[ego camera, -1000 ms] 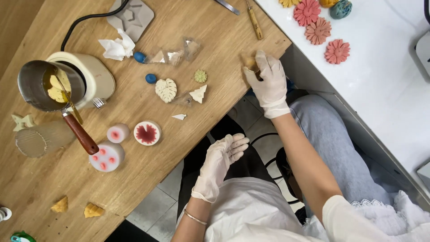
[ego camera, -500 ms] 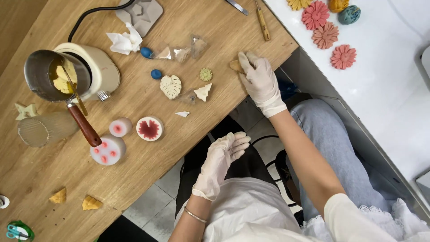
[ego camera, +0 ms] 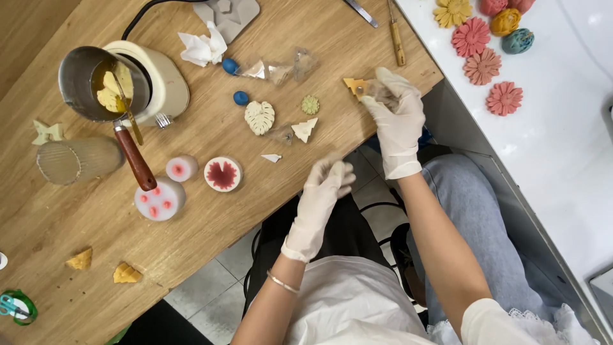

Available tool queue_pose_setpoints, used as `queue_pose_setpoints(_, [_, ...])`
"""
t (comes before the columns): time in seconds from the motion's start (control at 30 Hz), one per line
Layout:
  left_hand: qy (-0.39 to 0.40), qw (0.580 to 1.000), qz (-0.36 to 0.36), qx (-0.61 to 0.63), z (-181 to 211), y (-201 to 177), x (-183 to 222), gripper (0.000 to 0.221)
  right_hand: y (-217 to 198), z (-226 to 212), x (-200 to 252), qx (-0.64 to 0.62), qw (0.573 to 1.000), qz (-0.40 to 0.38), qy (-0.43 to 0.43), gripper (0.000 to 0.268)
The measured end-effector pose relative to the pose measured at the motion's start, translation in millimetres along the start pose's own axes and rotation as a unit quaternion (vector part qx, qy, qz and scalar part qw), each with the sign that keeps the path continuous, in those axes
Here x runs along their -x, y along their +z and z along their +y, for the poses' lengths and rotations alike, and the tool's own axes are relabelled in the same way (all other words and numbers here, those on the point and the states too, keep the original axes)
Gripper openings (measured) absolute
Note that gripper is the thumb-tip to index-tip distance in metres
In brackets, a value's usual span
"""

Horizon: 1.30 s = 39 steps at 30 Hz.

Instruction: Cleaning and trimming decorative soap pieces at a workbench.

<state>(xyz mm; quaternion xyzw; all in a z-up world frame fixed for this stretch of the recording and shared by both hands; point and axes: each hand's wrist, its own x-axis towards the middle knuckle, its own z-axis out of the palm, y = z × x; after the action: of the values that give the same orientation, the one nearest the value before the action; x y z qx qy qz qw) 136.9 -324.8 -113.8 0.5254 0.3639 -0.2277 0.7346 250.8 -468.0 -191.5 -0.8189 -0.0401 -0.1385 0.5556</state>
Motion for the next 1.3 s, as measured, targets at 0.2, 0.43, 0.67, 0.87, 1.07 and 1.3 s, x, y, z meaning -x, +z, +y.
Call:
queue_pose_setpoints(0.2, [0.358,0.773,0.076,-0.519,67.3,11.3,-53.6,0.075,-35.7,-15.5,0.0,-0.42,0.847,0.117,0.302,0.031])
queue_pose_setpoints(0.43, [0.435,0.598,0.024,-0.673,103.3,34.1,-116.1,0.103,-60.7,-8.6,55.6,-0.489,0.784,0.137,0.357,0.026])
queue_pose_setpoints(0.67, [0.341,0.821,-0.043,-0.455,91.3,35.9,-107.8,0.061,-46.5,-26.9,55.0,-0.417,0.81,0.091,0.402,0.023])
queue_pose_setpoints(0.87, [0.138,0.942,-0.247,0.181,122.3,33.1,1.0,0.065,-6.6,3.0,49.7,-0.256,0.905,-0.02,0.338,0.023])
queue_pose_setpoints(1.07, [0.129,0.913,-0.318,0.222,142.7,19.9,56.5,0.071,30.7,32.3,35.1,-0.115,0.964,-0.098,0.219,0.024])
queue_pose_setpoints(1.3, [0.17,0.915,-0.322,0.173,166.7,5.4,89.1,0.069,-21.9,-101.6,-4.5,-0.013,0.99,-0.1,0.103,0.02])
